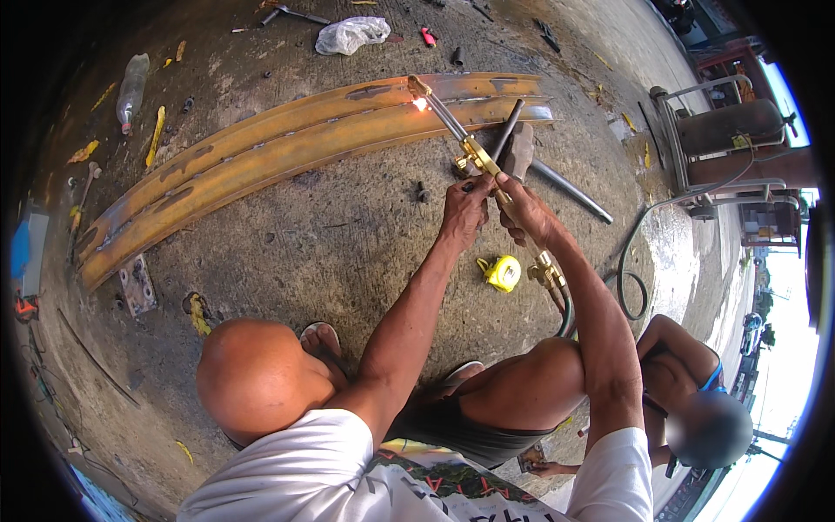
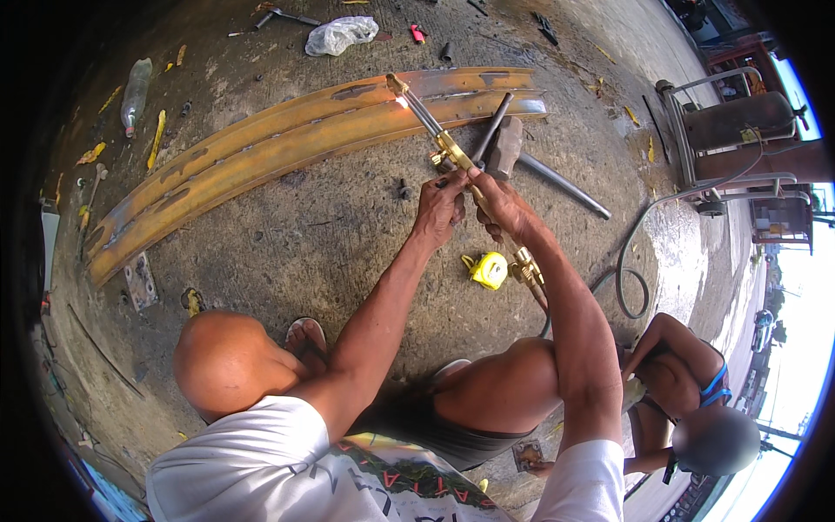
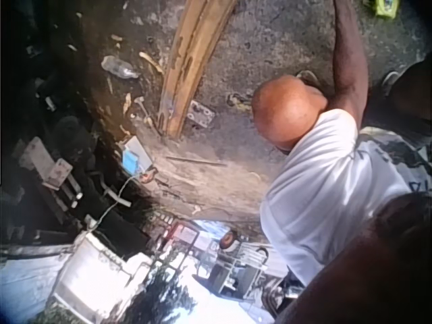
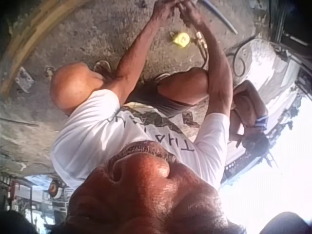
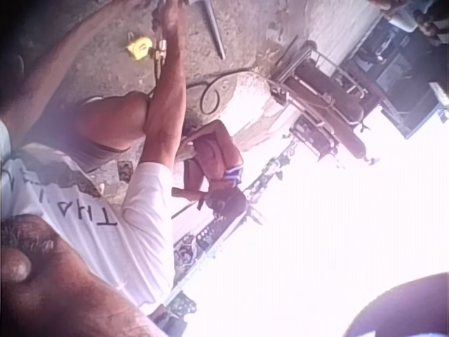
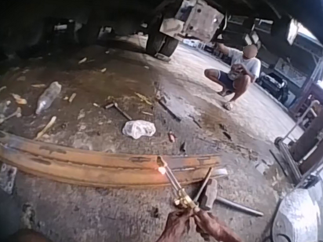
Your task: The person uses a cutting torch to cut a long metal beam on the ground. They repeatedly ignite the torch and move it along the beam to create a cut, while another person assists by holding the beam and using a hammer.
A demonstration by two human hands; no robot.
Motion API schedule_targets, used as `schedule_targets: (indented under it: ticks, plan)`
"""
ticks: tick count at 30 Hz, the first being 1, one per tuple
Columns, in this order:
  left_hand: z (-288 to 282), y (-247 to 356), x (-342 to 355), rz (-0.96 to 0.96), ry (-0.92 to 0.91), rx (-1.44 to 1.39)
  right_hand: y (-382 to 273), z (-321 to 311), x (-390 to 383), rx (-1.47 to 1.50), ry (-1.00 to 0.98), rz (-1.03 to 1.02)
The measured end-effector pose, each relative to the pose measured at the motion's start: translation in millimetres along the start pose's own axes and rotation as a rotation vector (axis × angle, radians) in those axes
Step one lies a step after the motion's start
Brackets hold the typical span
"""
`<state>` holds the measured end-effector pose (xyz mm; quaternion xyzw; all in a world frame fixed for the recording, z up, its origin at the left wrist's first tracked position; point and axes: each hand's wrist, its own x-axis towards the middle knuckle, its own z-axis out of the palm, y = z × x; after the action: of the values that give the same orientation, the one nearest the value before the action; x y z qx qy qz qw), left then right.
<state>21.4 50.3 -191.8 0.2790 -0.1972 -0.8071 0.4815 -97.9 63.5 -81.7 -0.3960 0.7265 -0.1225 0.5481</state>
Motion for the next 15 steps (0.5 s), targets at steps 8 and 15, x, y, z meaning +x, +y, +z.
schedule_targets:
  ticks: [8,15]
  plan:
    - [1.8,2.2,-0.3,-0.015,0.002,0.008,0.2,-0.7,-0.5,-0.021,-0.001,-0.022]
    - [2.6,2.5,-1.0,-0.014,0.005,-0.001,0.3,-0.3,-0.2,-0.009,-0.002,-0.023]
